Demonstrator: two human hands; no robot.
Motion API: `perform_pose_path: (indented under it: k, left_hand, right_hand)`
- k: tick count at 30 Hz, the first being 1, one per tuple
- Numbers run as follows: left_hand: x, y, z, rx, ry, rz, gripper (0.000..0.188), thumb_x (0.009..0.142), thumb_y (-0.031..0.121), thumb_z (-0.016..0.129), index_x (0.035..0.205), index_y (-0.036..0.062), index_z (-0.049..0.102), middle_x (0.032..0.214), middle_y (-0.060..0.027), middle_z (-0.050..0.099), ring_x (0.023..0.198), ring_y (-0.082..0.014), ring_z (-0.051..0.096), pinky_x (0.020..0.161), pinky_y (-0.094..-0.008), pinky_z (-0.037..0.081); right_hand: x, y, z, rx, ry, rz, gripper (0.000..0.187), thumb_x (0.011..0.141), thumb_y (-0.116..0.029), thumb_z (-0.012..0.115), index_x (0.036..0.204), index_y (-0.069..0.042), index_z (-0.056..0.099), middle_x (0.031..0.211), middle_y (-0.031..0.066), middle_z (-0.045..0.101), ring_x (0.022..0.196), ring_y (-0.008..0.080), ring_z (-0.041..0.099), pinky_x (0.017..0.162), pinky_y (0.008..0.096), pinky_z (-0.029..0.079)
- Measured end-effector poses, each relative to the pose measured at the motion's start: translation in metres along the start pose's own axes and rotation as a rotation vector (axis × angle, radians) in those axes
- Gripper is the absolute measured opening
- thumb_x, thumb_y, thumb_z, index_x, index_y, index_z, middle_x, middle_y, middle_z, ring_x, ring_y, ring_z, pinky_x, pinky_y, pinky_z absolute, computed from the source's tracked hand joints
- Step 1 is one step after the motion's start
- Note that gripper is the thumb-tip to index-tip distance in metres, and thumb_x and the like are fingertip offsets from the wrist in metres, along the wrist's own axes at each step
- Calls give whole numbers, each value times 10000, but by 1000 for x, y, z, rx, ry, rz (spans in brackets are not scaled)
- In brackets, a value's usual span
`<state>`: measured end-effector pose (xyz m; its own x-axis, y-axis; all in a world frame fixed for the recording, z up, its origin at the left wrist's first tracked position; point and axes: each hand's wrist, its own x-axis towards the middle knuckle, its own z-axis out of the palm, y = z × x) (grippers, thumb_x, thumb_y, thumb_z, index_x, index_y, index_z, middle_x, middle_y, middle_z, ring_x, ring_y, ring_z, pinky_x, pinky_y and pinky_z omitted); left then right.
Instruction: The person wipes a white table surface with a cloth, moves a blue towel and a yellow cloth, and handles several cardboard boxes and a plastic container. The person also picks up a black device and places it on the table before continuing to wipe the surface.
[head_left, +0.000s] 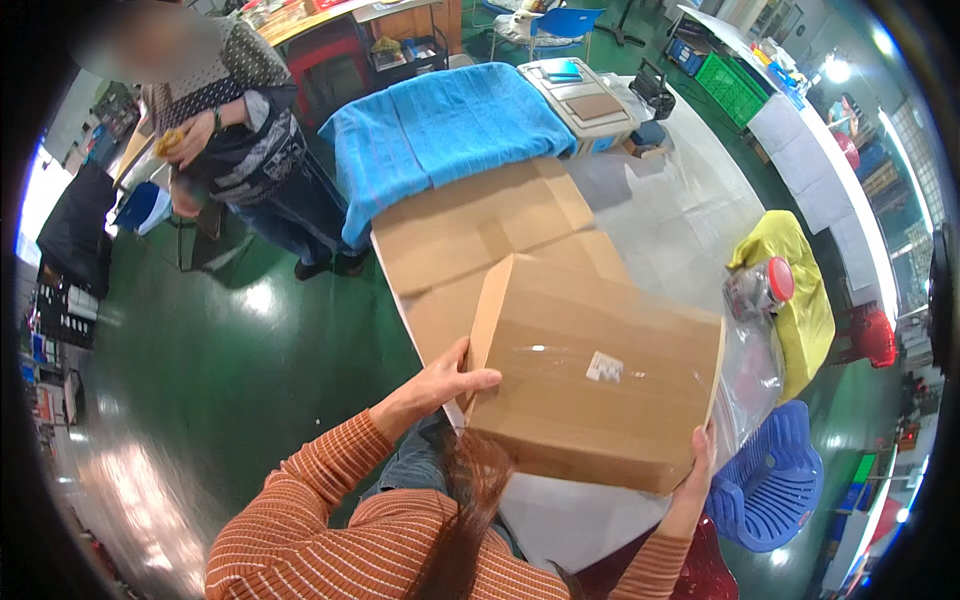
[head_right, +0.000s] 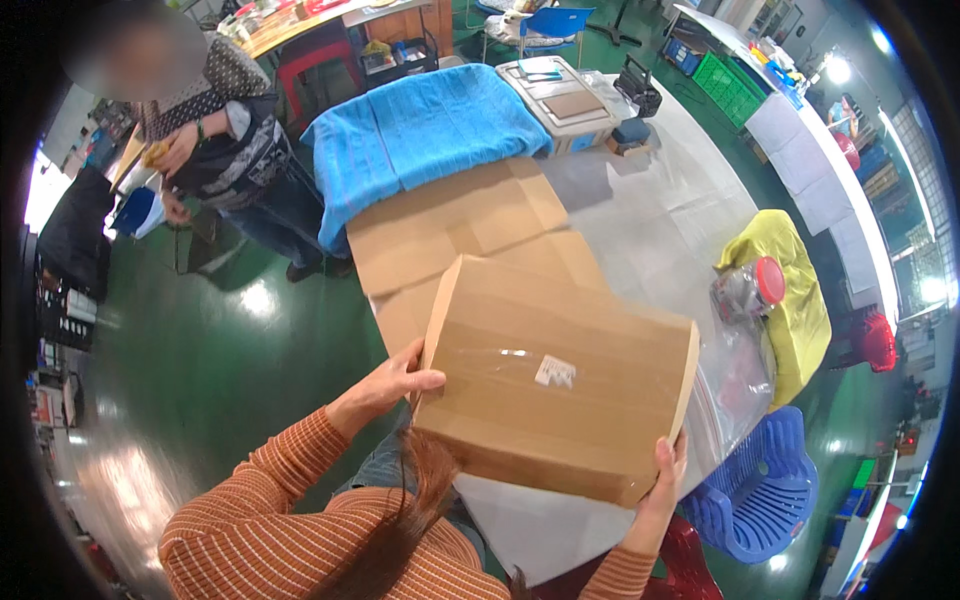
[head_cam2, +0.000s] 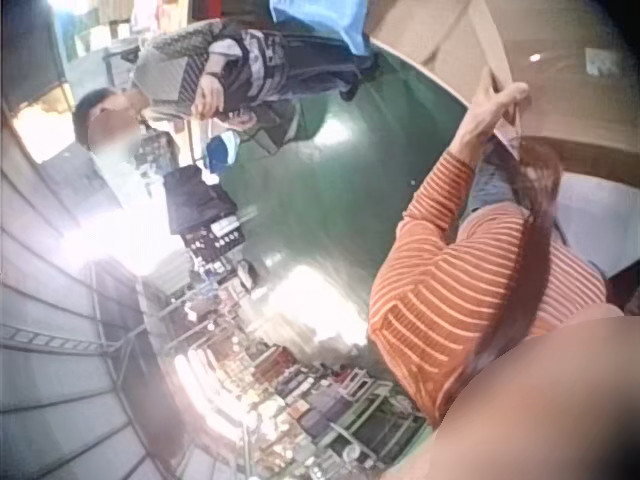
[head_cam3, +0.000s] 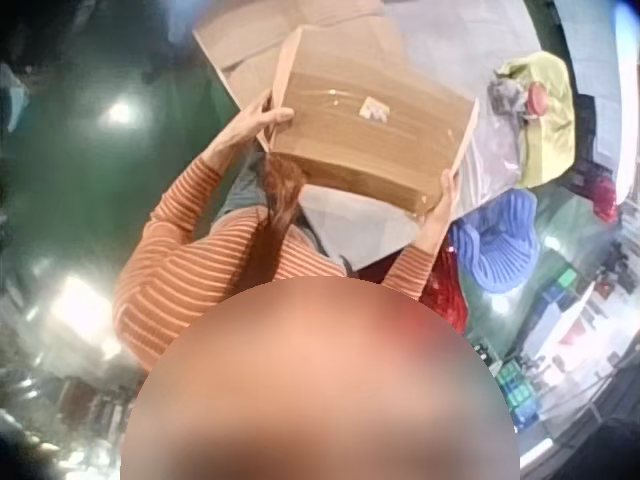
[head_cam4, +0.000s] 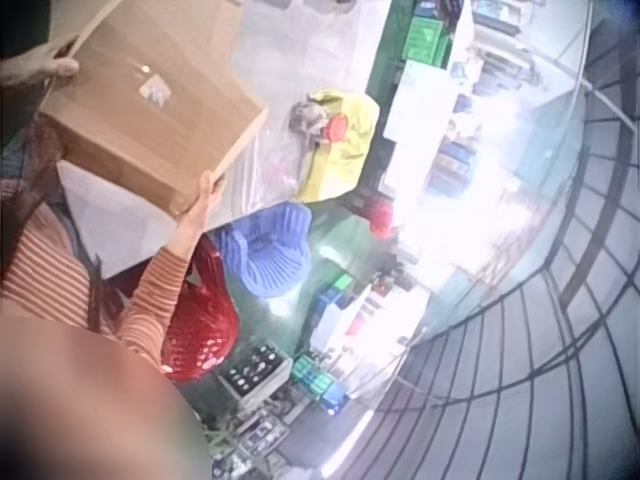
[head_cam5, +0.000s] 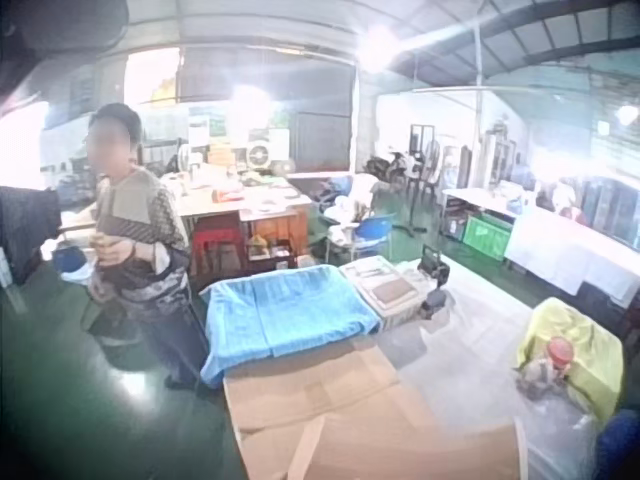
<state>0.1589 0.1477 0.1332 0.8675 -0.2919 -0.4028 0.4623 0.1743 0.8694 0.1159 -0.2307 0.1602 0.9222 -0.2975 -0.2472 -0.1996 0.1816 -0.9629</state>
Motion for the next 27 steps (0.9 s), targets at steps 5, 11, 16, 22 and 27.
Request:
perform_pose_path:
  k: [5,11,16,22,27]
  left_hand:
    - [109,81,-68,41,57,102,811,728,364,737,1277,-80,336,1179,-178,499,1109,-240,487,933,-343,409]
    - [195,130,-94,-11,112,98,776,723,348,745,1235,-67,335,1166,-192,489,1084,-260,519,858,-361,475]
    - [285,132,-57,-26,38,-32,734,760,371,704,1268,-35,363,1147,-154,511,1051,-207,526,785,-314,484]
    - [407,122,1,8,-242,-99,609,782,409,672,1198,2,491,1107,-126,571,1021,-193,549,780,-343,490]
    - [470,99,29,76,-254,-236,508,758,429,688,1092,53,618,1048,-62,620,956,-164,567,754,-327,483]
  right_hand:
    - [141,-32,93,-8,-87,-12,626,809,-318,631,1306,-14,402,1212,104,504,1120,195,489,925,309,399]
    - [287,-36,144,1,-168,37,646,805,-341,648,1324,-41,407,1247,85,497,1153,183,470,954,313,379]
    - [356,-39,96,48,-80,51,613,792,-336,676,1286,-53,449,1217,63,529,1117,178,503,944,327,400]
    - [419,-27,-7,137,50,161,531,801,-348,670,1228,-69,521,1198,62,556,1105,185,521,942,342,409]
    - [452,6,-45,31,121,71,545,813,-363,637,1237,-44,514,1247,74,523,1163,187,474,994,341,350]
